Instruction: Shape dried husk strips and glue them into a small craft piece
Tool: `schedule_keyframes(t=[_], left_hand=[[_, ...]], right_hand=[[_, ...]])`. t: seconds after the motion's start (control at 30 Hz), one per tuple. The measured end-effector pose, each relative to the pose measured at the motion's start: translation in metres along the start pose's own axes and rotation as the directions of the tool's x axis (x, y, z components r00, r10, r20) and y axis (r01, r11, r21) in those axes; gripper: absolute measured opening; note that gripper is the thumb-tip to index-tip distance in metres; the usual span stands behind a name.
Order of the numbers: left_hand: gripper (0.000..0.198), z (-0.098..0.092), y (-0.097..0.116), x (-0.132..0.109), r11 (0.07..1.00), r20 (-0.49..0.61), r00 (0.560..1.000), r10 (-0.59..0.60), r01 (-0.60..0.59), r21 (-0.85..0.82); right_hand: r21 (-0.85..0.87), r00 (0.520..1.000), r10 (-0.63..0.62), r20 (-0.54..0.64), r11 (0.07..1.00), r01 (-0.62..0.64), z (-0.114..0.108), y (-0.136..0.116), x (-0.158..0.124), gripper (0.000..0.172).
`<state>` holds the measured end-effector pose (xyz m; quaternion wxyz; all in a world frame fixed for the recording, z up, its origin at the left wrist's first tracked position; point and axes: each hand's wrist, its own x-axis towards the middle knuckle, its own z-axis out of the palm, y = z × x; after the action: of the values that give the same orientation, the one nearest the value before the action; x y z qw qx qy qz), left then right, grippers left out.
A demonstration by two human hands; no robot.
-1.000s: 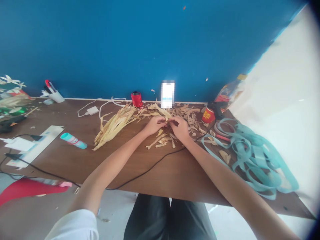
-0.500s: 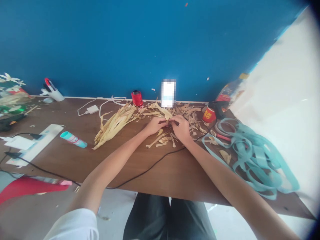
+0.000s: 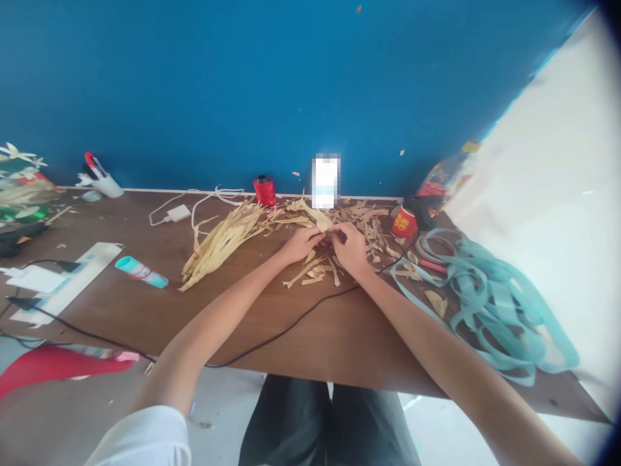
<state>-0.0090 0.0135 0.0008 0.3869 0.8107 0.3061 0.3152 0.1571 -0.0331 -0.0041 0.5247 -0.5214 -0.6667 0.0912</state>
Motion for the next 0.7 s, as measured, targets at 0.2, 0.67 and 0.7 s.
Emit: schedule_keyframes(t=[0.2,0.67,0.7], left_hand=[[0.024,0.001,-0.006,0.002,0.992,-0.026,0.999,-0.025,0.022,-0.122],[0.028,0.001,-0.011,0.004,0.956,-0.024,0.995,-0.102,0.091,-0.277],[0.028,0.002,-0.011,0.004,0.956,-0.022,0.995,-0.1,0.09,-0.279]], right_hand=[[0.022,1.0,0.018,-0.003,1.0,-0.018,0.001,0.001,-0.001,0.018],[0.026,0.999,0.052,-0.003,0.998,-0.052,-0.001,-0.005,0.0,0.016],[0.024,0.999,0.048,-0.01,0.999,-0.047,-0.001,-0.006,0.0,0.015]])
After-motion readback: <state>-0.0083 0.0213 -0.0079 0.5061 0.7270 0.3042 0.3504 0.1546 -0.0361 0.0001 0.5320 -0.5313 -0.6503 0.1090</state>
